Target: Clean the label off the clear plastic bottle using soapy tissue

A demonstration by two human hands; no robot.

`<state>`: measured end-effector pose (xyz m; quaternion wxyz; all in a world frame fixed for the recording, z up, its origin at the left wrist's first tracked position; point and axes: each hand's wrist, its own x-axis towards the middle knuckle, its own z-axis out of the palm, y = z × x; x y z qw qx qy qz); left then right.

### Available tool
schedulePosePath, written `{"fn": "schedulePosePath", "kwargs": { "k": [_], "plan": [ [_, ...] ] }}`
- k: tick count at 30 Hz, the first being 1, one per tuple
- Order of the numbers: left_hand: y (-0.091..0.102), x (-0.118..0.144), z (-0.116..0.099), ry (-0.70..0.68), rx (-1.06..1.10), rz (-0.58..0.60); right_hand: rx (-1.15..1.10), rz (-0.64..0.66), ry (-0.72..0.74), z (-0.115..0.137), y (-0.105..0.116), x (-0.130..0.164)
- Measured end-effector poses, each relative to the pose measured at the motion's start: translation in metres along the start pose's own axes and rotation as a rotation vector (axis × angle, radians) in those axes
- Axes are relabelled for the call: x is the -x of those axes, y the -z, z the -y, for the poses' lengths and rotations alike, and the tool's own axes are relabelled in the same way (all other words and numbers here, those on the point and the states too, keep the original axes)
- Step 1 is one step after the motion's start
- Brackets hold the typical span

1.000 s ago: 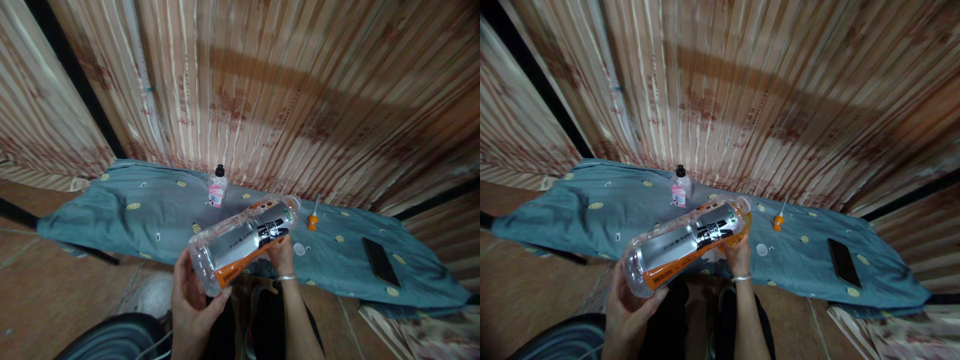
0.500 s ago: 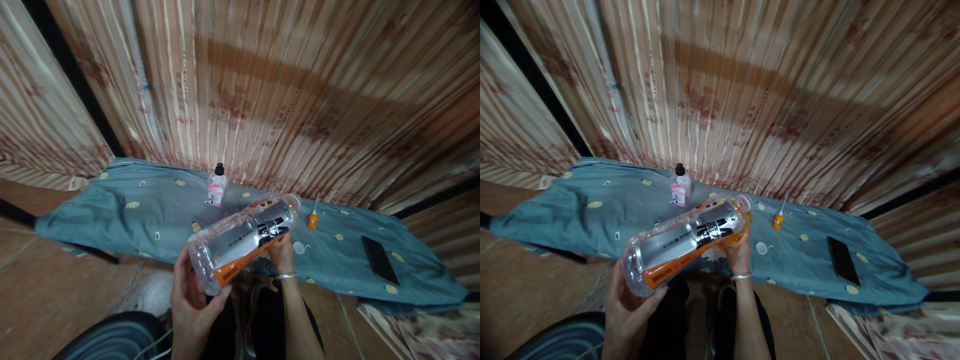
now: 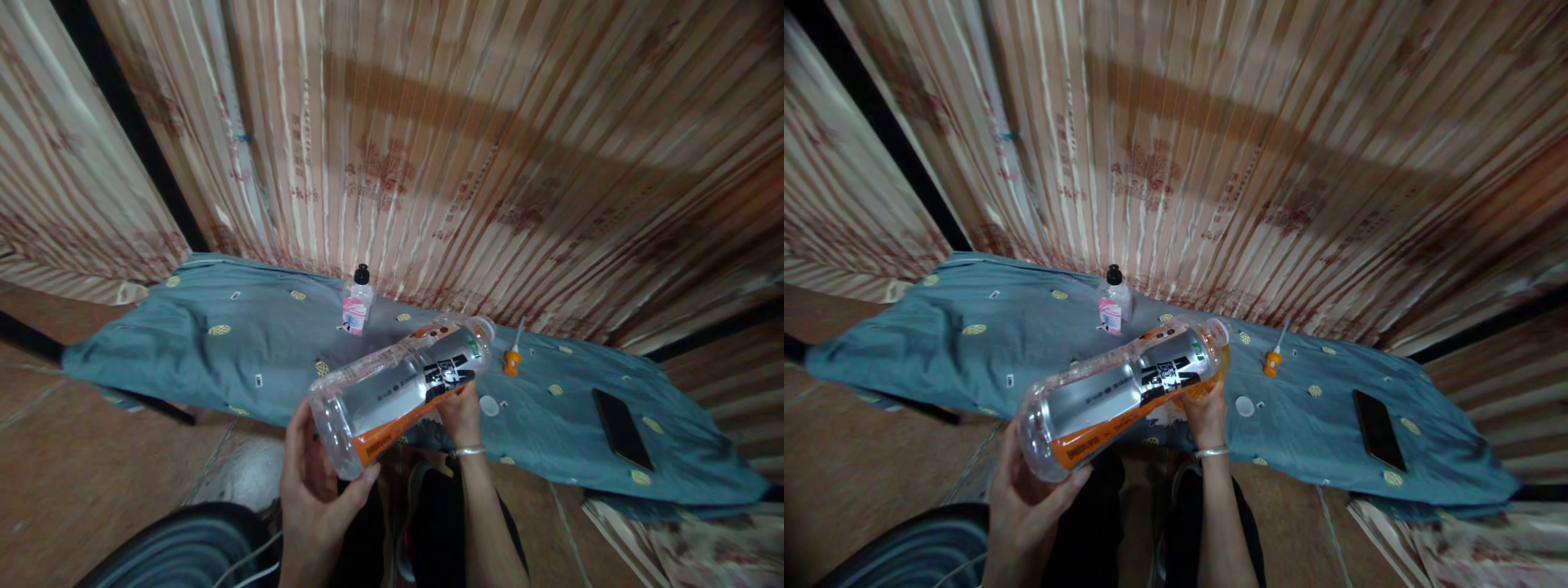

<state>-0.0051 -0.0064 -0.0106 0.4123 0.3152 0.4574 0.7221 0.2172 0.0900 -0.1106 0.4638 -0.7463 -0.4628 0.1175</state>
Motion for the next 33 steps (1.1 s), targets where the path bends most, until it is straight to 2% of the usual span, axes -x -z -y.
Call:
{"fn": "schedulePosePath", "kwargs": {
  "k": [3, 16, 24, 33],
  "plan": [
    [0.0021, -0.001, 0.0016, -0.001, -0.019, 0.0, -0.016, 0.0, -0.051, -0.0005, -0.0001, -0.0008],
    [0.0021, -0.0026, 0.0, -0.005, -0.012, 0.01, -0.067, 0.017, -0.098, 0.0068, 0.0015, -0.0004],
    [-0.0003, -0.003, -0.0004, -0.012, 0.044, -0.009, -0.056, -0.008, -0.047, 0.0046, 0.0006, -0.0004],
    [0.0023, -0.0021, 0.001, -0.015, 0.027, 0.024, -0.067, -0.01, -0.052, -0.0023, -0.0021, -0.0013]
  ]
}}
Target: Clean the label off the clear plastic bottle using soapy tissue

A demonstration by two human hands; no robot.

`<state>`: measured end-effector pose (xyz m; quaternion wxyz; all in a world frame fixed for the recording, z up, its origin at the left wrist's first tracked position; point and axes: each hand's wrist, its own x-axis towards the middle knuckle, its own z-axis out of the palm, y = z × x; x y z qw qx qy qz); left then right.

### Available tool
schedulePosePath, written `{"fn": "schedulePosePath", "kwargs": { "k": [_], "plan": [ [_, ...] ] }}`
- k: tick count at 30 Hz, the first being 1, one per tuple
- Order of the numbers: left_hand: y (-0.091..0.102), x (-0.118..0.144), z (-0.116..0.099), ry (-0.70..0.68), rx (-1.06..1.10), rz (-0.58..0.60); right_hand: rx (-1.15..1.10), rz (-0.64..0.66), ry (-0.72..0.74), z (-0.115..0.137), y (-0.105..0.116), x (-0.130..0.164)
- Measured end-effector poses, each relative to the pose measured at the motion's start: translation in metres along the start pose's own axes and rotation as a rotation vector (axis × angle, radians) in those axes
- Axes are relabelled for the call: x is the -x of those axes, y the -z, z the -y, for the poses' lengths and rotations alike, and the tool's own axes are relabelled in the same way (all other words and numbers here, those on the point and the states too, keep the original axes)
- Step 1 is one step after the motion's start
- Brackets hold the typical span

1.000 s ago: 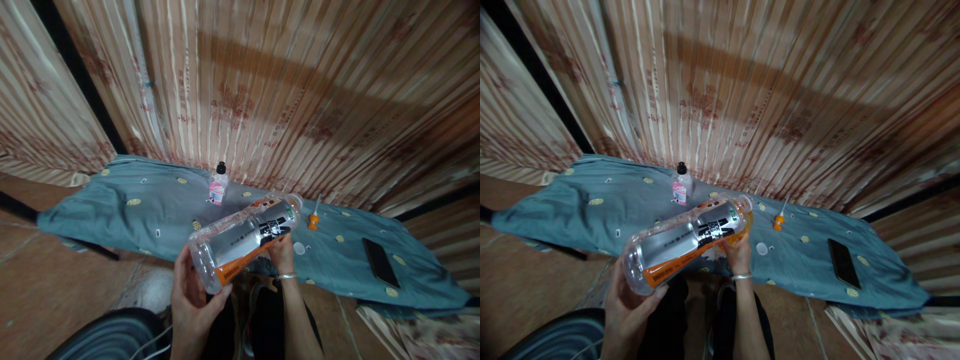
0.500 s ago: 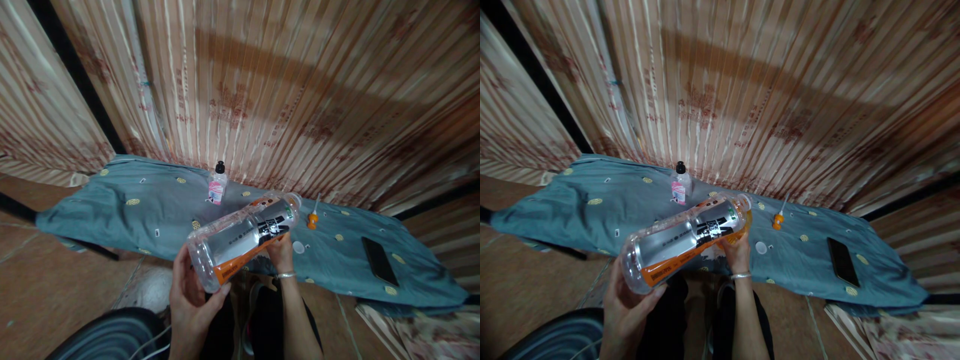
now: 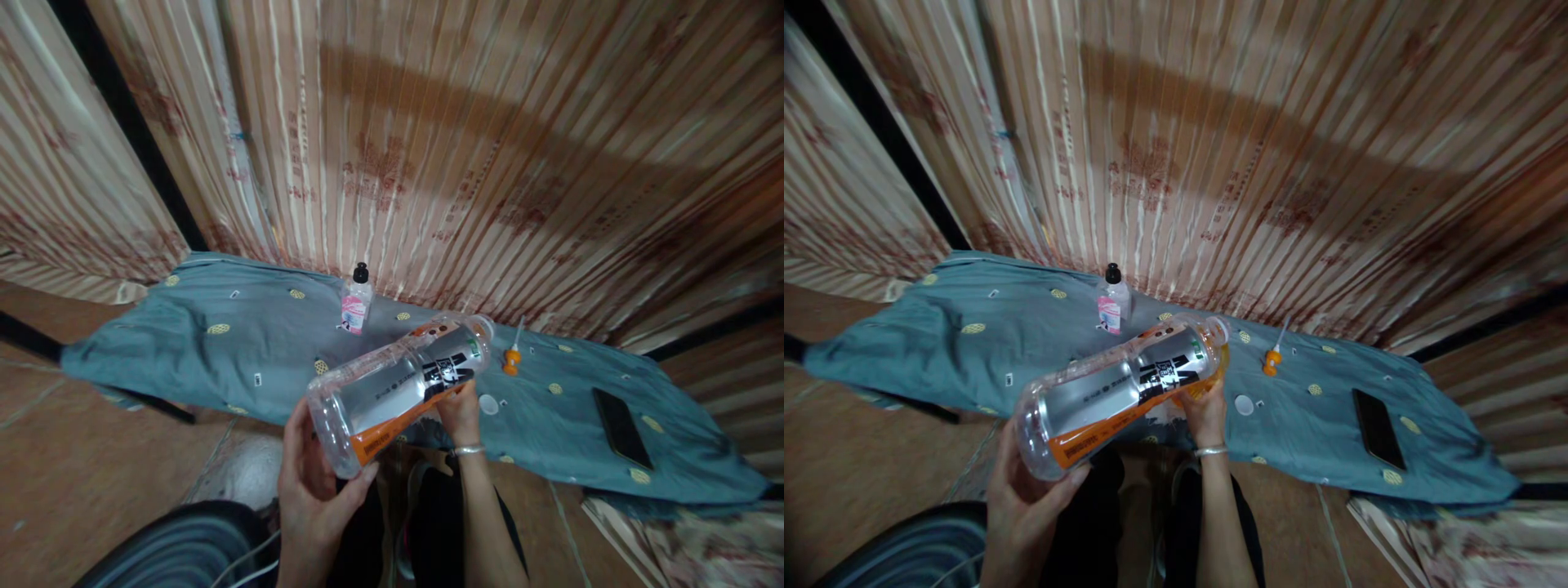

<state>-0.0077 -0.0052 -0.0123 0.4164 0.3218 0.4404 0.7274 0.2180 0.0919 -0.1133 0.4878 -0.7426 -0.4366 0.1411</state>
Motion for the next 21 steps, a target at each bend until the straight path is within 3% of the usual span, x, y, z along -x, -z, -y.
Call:
{"fn": "schedulePosePath", "kwargs": {
  "k": [21],
  "plan": [
    [0.0018, -0.0026, 0.0034, -0.02, -0.001, -0.009, 0.006, 0.026, -0.008, 0.0049, 0.0015, 0.0014]
  ]
}}
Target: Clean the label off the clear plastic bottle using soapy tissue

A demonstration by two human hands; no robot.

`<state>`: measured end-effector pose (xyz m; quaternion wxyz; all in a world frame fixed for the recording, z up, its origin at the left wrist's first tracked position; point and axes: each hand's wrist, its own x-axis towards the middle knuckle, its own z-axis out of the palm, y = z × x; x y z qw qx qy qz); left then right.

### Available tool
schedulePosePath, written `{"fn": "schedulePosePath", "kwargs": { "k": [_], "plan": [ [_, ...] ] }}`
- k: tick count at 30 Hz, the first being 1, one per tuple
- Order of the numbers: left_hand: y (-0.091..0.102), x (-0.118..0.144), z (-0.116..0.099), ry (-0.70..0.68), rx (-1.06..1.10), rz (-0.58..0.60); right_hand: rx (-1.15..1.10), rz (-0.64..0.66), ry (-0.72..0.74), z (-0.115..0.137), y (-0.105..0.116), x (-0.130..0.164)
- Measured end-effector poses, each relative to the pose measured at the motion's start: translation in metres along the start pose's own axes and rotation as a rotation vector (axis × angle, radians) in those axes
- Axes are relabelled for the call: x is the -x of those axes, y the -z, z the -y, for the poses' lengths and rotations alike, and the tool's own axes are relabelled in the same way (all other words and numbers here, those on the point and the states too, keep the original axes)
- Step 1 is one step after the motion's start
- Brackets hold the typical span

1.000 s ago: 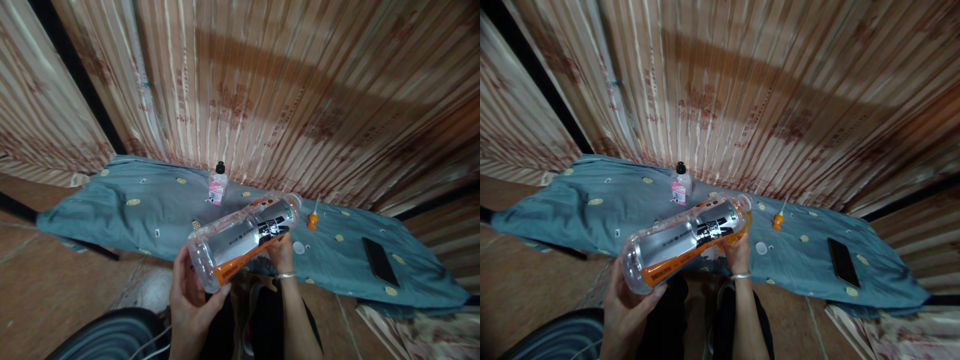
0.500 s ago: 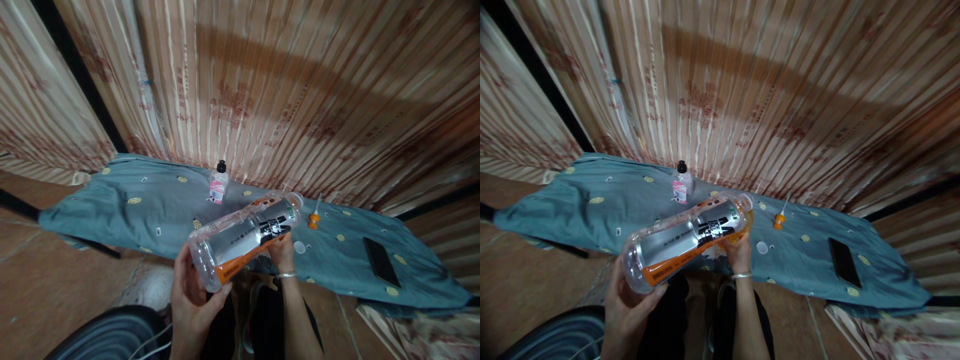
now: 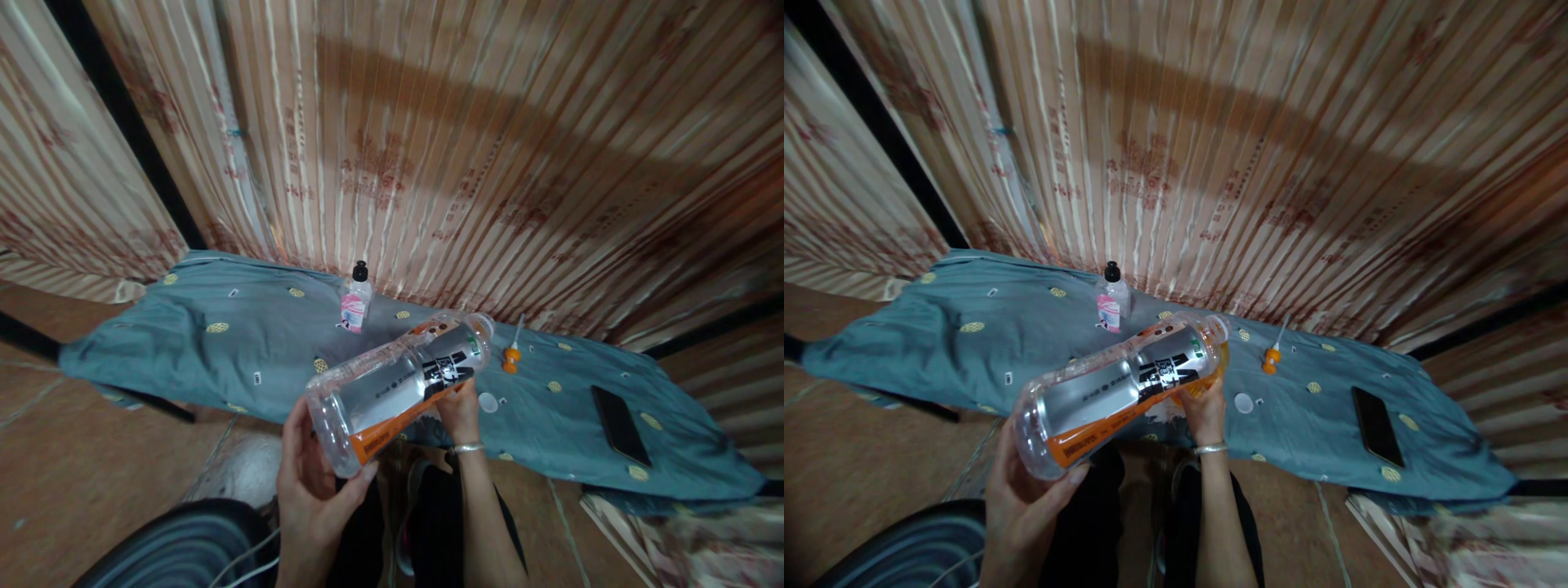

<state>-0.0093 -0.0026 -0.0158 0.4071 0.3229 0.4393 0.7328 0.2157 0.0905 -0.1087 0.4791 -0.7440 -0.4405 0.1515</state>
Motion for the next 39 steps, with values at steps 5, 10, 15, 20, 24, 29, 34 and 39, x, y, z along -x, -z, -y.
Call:
{"fn": "schedulePosePath", "kwargs": {
  "k": [5, 10, 15, 20, 24, 29, 34, 39],
  "plan": [
    [0.006, -0.002, 0.008, -0.036, -0.004, 0.04, -0.011, -0.004, 0.005, 0.003, 0.001, 0.001],
    [0.006, -0.001, 0.005, -0.018, -0.022, 0.034, -0.017, 0.012, -0.019, 0.005, 0.002, 0.0],
    [0.006, -0.002, 0.004, -0.068, -0.013, 0.058, 0.024, -0.003, -0.016, 0.005, 0.002, 0.0],
    [0.009, -0.004, 0.01, -0.056, -0.05, 0.036, 0.028, 0.011, -0.024, 0.007, 0.003, 0.0],
    [0.008, -0.004, 0.01, -0.069, -0.049, 0.033, 0.004, 0.032, -0.068, 0.01, 0.005, -0.001],
    [0.004, -0.001, 0.001, 0.005, -0.045, 0.007, 0.003, 0.021, -0.073, 0.012, 0.006, -0.002],
    [0.009, -0.002, 0.008, -0.054, -0.035, 0.053, -0.048, 0.05, -0.077, 0.014, 0.007, -0.001],
    [0.014, -0.004, 0.015, -0.082, -0.035, 0.06, -0.067, 0.049, -0.039, 0.009, 0.005, -0.001]
  ]
}}
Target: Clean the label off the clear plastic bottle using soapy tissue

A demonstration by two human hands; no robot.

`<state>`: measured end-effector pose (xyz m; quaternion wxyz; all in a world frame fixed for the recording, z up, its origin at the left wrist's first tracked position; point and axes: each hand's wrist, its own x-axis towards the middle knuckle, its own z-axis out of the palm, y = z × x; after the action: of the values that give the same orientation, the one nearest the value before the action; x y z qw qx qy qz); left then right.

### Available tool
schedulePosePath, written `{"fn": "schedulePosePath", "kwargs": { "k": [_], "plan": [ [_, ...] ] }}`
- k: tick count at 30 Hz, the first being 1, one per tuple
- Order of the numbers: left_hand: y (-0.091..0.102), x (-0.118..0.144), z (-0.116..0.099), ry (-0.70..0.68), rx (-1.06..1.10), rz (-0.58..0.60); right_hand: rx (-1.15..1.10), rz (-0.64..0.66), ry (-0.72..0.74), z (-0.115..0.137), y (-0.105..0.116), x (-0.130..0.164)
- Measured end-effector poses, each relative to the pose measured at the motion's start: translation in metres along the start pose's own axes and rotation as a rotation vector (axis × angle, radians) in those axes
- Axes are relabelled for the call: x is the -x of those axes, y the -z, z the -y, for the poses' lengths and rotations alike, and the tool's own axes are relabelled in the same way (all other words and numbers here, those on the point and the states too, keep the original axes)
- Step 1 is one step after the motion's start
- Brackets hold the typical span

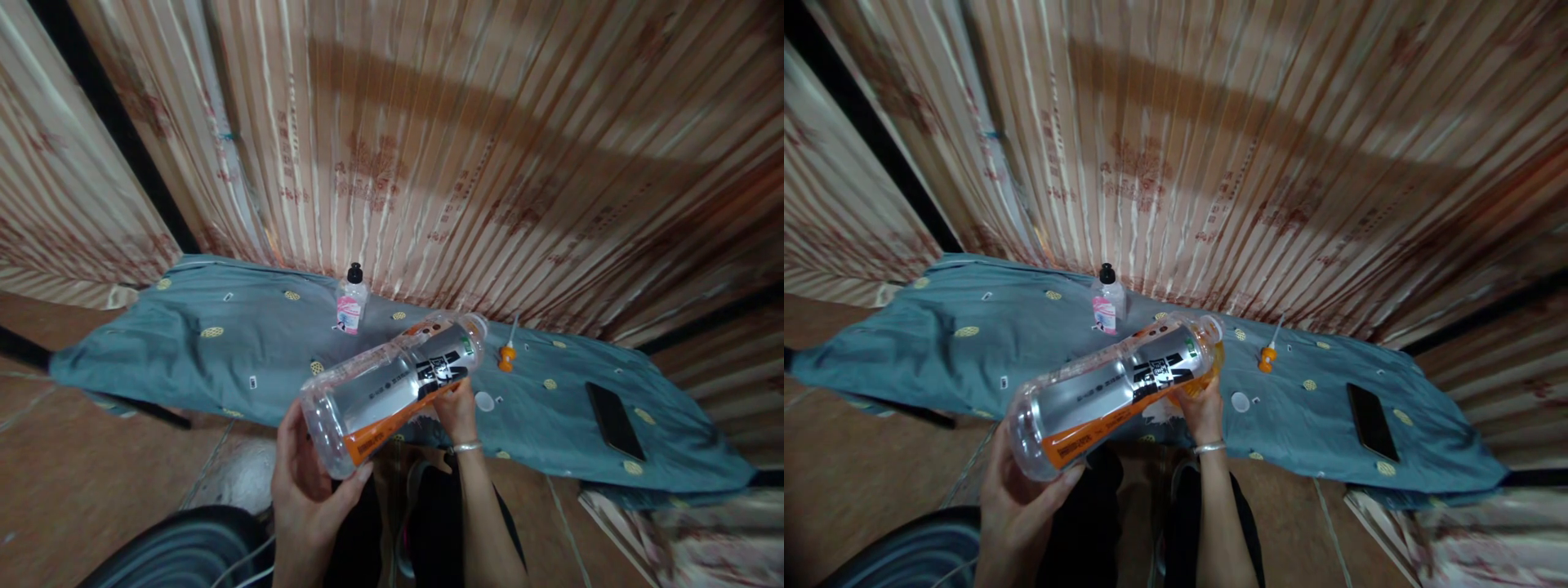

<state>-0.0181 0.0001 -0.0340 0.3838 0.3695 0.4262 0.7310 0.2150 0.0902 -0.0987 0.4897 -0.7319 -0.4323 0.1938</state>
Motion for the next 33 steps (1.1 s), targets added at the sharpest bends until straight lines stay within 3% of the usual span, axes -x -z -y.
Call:
{"fn": "schedulePosePath", "kwargs": {
  "k": [14, 24, 33],
  "plan": [
    [0.0, -0.002, 0.0, 0.014, -0.021, -0.022, 0.07, -0.018, 0.009, -0.005, -0.001, 0.0],
    [-0.016, 0.004, -0.02, 0.12, 0.015, -0.071, 0.014, -0.012, -0.033, 0.002, 0.0, 0.0],
    [-0.014, 0.003, -0.019, 0.133, -0.02, -0.045, 0.018, -0.048, 0.04, -0.001, -0.001, -0.001]
  ]
}}
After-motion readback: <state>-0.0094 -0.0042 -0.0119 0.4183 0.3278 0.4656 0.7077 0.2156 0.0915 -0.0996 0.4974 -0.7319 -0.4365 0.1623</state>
